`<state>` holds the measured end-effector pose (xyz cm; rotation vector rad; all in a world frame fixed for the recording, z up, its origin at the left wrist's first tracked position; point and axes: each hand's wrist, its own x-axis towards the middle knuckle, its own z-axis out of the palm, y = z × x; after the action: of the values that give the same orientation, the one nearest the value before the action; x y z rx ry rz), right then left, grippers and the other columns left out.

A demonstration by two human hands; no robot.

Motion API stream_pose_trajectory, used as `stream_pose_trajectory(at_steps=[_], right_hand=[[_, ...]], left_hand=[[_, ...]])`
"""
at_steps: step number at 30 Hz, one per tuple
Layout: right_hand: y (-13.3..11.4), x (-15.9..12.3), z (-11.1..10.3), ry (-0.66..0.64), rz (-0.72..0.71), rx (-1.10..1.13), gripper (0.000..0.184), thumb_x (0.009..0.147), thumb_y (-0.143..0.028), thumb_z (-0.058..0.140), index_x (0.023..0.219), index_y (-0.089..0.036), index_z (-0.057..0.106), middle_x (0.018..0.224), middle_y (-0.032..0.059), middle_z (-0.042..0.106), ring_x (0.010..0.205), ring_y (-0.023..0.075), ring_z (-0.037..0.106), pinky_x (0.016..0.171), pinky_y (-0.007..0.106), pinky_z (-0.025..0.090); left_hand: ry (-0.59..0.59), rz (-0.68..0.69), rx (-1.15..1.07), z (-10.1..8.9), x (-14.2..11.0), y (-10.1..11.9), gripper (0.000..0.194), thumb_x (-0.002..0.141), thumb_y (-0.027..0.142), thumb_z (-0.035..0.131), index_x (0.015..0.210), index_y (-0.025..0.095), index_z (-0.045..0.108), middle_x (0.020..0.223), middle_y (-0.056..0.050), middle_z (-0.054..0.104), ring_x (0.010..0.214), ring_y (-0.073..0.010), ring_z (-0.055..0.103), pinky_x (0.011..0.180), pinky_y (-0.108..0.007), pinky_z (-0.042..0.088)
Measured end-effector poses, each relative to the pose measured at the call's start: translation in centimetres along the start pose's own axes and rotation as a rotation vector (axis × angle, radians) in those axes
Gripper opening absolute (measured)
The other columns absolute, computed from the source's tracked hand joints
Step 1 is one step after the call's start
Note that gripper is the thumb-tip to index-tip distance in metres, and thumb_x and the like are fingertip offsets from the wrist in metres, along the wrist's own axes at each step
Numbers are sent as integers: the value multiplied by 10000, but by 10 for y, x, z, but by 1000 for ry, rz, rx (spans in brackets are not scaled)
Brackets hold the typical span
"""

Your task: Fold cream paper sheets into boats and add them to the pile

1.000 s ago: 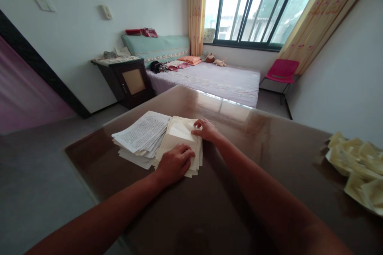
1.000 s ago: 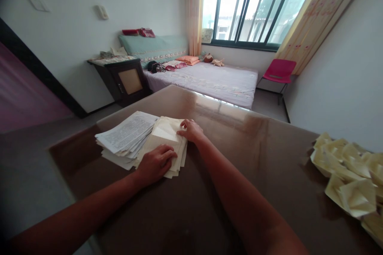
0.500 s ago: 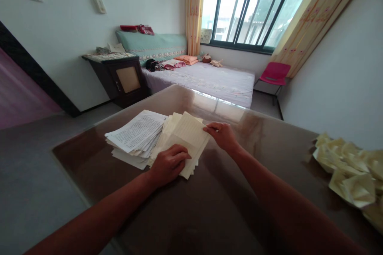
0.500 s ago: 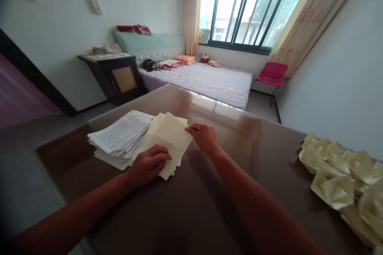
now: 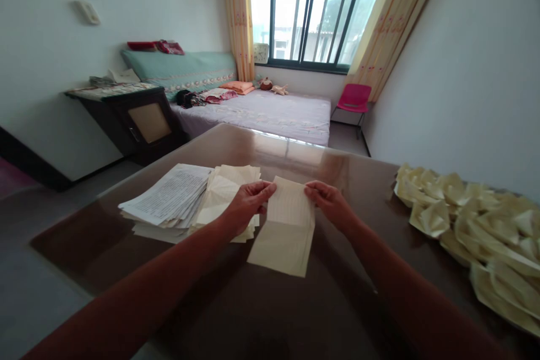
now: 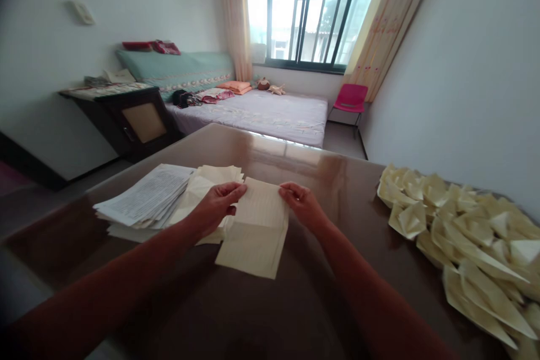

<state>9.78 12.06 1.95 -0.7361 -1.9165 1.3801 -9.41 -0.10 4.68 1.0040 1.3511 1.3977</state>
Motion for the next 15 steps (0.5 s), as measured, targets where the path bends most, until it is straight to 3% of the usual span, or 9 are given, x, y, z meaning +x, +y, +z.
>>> stream_pose_trajectory(at_steps=[5,10,15], right_hand=[[34,-12,-6,279,46,102,309,812,-520,557,874,-220,594,695,-12,559,600,120,486,524,210,392],[45,-12,0,234,-3,27,302,849,-478,546,905,-196,639,717,-3,585,606,124,482,524,225,374],[44,-10,0,211,-149,-73,232,887,-385,527,901,-201,669,848,21,639,767,151,551,686,255,431]], left_hand=[[-143,-92,-223,38,4,-28,429,669,446,786,982,164,704,823,-33,652,635,-73,550,461,-146,372],[-196,-111,-281,50,10,-49,426,659,416,806,961,138,691,768,-27,638,587,-59,531,437,-128,388],[-179,-131,-393,43,12,-51,384,787,479,681,1006,165,651,805,-23,623,626,-74,559,438,-124,447]])
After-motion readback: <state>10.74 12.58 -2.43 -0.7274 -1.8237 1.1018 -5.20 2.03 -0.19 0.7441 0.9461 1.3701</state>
